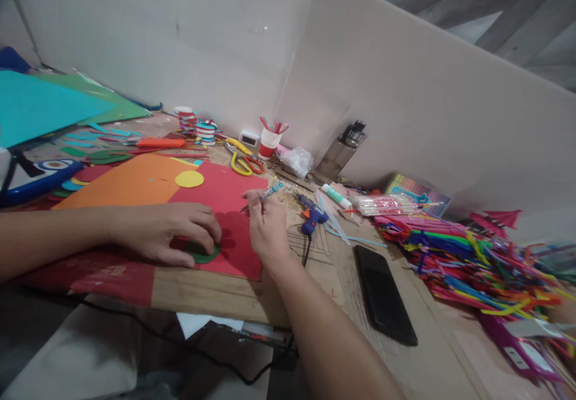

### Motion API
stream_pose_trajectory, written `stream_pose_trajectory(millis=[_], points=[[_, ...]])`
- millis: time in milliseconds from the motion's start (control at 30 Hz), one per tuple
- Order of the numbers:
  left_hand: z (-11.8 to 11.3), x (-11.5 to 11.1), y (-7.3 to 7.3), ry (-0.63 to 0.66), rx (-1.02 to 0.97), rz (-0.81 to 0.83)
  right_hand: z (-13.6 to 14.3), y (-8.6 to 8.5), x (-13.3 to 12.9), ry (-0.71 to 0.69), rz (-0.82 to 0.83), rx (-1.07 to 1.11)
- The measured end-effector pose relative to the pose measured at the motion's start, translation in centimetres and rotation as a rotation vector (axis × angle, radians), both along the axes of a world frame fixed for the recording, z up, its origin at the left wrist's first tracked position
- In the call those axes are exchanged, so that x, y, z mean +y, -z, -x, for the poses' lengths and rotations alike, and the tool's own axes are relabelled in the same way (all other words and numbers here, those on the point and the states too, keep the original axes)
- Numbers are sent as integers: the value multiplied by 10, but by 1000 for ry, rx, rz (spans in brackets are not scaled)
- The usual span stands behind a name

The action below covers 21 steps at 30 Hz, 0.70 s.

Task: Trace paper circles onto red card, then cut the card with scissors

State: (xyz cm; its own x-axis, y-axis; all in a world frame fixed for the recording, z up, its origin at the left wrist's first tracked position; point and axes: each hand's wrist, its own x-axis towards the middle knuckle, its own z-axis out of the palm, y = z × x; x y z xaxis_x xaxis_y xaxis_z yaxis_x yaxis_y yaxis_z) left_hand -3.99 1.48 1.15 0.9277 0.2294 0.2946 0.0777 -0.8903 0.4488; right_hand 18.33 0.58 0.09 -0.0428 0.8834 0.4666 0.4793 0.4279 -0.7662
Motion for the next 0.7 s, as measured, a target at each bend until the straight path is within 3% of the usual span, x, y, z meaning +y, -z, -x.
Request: stream_pose_trajectory(millis=[367, 700], points=[[15, 10, -3, -67, 58, 17, -3, 0, 2, 10, -12, 64], [15, 12, -1, -94, 33, 81, -10, -13, 11, 113, 38, 614]])
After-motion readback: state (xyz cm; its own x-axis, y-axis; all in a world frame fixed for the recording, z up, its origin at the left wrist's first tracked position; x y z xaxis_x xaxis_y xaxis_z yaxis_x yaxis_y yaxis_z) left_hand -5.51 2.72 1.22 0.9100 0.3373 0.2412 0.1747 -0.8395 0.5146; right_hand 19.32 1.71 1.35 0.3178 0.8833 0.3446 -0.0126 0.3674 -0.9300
